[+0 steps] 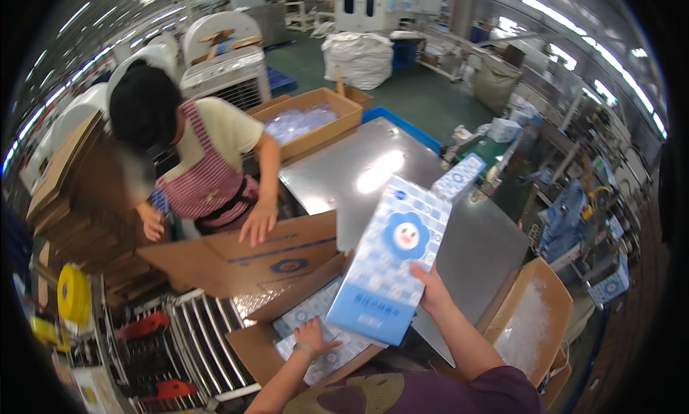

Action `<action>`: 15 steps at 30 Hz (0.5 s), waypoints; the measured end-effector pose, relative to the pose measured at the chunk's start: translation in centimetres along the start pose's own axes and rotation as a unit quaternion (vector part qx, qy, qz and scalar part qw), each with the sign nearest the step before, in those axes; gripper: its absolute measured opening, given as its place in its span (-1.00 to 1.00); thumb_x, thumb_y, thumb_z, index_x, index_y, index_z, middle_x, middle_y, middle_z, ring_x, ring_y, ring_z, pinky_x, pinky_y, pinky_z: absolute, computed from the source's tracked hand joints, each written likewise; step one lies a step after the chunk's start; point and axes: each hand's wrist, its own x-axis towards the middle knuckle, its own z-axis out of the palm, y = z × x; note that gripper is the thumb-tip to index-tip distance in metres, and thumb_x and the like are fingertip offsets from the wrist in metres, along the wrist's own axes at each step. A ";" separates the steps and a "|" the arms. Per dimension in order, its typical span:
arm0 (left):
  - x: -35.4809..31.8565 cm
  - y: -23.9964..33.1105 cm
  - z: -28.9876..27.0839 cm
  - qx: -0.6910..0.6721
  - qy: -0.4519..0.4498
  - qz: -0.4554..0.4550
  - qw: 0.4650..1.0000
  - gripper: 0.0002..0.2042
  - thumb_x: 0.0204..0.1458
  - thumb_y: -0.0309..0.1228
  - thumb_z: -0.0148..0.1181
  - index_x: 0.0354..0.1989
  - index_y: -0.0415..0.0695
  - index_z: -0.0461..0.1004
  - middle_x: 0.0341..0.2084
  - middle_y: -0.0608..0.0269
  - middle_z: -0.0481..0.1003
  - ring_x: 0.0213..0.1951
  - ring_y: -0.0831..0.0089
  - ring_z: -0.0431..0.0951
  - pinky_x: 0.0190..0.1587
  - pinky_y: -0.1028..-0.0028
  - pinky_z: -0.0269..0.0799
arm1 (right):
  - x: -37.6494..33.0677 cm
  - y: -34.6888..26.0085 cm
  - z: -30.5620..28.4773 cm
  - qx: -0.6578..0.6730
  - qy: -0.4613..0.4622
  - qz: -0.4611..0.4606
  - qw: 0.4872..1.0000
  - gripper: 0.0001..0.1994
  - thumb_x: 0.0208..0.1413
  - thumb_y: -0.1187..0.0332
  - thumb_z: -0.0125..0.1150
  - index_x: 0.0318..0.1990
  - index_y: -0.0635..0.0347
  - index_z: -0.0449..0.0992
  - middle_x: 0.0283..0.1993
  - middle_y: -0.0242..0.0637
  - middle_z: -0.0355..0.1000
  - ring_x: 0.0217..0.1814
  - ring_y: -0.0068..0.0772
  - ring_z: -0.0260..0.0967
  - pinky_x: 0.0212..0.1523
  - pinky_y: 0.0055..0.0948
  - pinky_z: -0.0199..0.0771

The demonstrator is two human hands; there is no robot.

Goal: The person packs boxes with tissue containers, seals the boxes using a tape dispenser on a conveyor, and stacks the sealed boxes.

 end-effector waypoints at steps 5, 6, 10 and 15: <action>-0.2 -4.1 4.6 -0.008 0.012 0.049 0.999 0.13 -0.24 0.33 0.41 0.44 -0.17 0.17 0.40 -0.04 0.23 0.42 -0.08 0.16 0.46 -0.02 -0.01 | -0.1 4.3 7.1 -0.575 -0.374 -0.307 0.659 -0.14 0.08 0.33 0.39 0.52 -0.20 0.07 0.42 -0.03 0.18 0.47 0.02 0.16 0.46 0.02 0.15; 0.2 -8.0 10.7 -0.073 0.073 0.096 0.990 0.19 -0.25 0.35 0.40 0.49 -0.18 0.07 0.45 -0.03 0.16 0.46 -0.10 0.07 0.48 -0.03 -0.07 | 0.9 5.5 8.8 -0.601 -0.487 -0.328 0.542 -0.16 0.07 0.34 0.38 0.52 -0.27 0.12 0.45 0.00 0.15 0.50 0.05 0.12 0.48 0.02 0.10; -2.5 0.0 0.0 0.043 -0.025 -0.095 0.994 0.20 -0.22 0.29 0.43 0.50 -0.21 0.01 0.48 -0.05 0.08 0.51 0.06 0.04 0.47 -0.03 -0.02 | 5.8 18.2 5.5 -0.740 -0.453 -0.294 0.401 -0.24 0.11 0.30 0.31 0.48 -0.42 0.20 0.55 -0.05 0.05 0.60 0.03 -0.04 0.51 0.15 0.00; -4.1 -2.8 -2.0 -0.076 -0.121 -0.115 0.983 -0.10 -0.07 -0.04 0.43 0.43 -0.13 0.15 0.40 -0.02 0.21 0.46 0.03 0.14 0.42 -0.03 0.09 | 7.6 23.0 6.5 -0.742 -0.500 -0.045 0.445 -0.43 0.22 0.08 0.22 0.41 -0.29 0.35 0.54 -0.10 0.12 0.61 0.02 -0.04 0.49 0.30 -0.04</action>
